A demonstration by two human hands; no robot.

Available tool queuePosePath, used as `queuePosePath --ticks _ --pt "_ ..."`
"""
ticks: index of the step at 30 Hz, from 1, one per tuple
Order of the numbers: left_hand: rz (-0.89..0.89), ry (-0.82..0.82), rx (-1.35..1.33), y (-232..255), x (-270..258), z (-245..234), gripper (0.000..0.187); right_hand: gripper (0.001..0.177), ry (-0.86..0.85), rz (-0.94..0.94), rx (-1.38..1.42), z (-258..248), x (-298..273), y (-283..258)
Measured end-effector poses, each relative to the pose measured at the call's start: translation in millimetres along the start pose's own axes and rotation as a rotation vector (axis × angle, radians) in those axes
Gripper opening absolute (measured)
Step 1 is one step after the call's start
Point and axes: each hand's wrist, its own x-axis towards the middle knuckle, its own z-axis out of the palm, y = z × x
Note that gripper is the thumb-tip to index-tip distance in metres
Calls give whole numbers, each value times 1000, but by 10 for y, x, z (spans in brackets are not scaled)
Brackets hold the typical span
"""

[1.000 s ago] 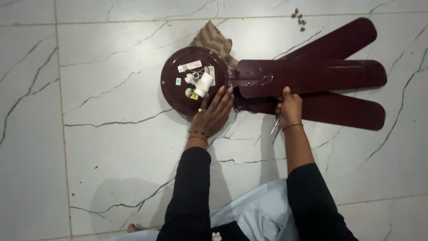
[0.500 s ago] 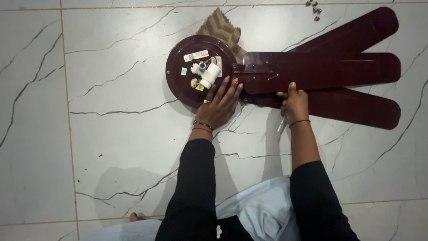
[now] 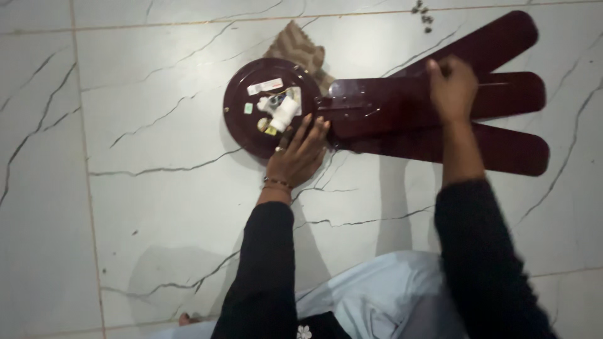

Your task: The person attaches three maroon fan blades to a ceiling fan motor housing using a screwdriver. They sequentially align each blade, insert screws, and tighten them to secure the blades to the central hub.

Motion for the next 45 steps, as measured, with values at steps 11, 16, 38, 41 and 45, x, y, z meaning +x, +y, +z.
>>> queuePosePath --ticks 11,16,38,41,45 --pt "-9 35 3 6 6 -6 61 20 -61 171 -52 364 1017 278" --pt "8 33 18 3 10 13 62 20 -45 52 -190 586 975 266" --pt "-49 39 -11 16 15 -14 61 20 -485 -432 316 197 -545 -1781" --pt "-45 25 -29 18 18 -12 60 14 -509 -395 213 192 -538 -1764" --pt "-42 32 -28 13 3 -3 61 13 -542 -365 182 192 -557 -1721"
